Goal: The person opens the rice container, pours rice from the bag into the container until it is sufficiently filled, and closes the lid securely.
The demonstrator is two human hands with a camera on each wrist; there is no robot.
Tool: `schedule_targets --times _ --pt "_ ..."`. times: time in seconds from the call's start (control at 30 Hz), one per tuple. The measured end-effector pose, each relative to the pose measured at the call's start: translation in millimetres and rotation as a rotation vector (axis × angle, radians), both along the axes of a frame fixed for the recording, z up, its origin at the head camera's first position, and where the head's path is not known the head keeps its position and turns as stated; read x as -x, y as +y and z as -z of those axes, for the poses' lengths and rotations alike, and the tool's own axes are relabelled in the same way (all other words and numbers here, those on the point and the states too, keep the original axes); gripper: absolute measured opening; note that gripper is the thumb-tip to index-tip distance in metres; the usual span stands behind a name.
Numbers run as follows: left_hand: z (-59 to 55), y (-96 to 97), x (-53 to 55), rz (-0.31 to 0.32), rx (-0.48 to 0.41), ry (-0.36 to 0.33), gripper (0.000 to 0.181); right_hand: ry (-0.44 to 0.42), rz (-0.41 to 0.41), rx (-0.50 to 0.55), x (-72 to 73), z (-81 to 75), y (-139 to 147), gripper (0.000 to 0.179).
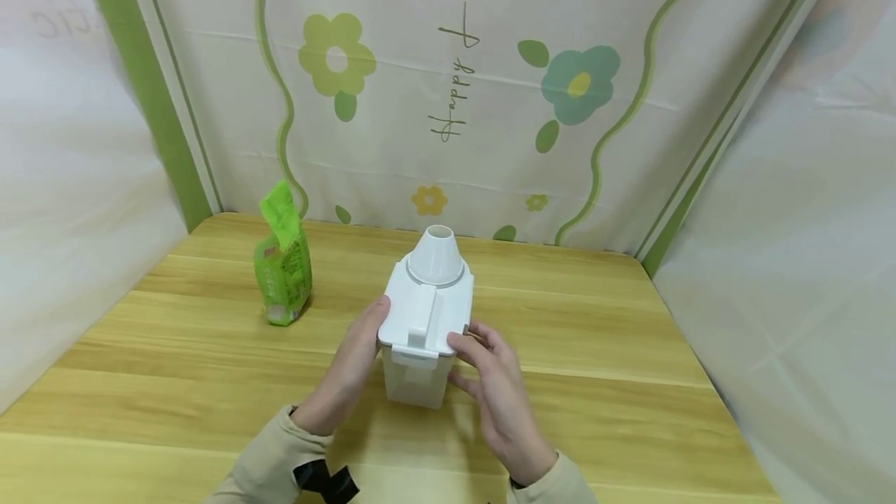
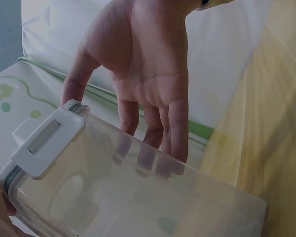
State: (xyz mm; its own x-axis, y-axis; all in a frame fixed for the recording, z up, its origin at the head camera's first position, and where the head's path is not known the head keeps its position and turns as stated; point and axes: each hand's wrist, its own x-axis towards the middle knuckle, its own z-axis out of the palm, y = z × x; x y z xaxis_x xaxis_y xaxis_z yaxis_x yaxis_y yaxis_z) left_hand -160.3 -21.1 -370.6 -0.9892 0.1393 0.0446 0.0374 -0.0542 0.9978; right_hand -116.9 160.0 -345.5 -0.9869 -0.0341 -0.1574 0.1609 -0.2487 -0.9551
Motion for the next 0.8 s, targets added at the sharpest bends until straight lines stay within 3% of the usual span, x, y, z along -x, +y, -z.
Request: schedule_targets --times 0.3,0.8 --pt "0.8 2.2 -0.8 -0.033 0.024 0.017 0.065 0.004 -0.024 -0.001 1.7 1.5 4.6 0.049" --pt "-0.6 8.8 -3.5 -0.082 0.014 0.015 0.064 -0.009 0.007 -0.017 7.3 6.2 5.6 0.047"
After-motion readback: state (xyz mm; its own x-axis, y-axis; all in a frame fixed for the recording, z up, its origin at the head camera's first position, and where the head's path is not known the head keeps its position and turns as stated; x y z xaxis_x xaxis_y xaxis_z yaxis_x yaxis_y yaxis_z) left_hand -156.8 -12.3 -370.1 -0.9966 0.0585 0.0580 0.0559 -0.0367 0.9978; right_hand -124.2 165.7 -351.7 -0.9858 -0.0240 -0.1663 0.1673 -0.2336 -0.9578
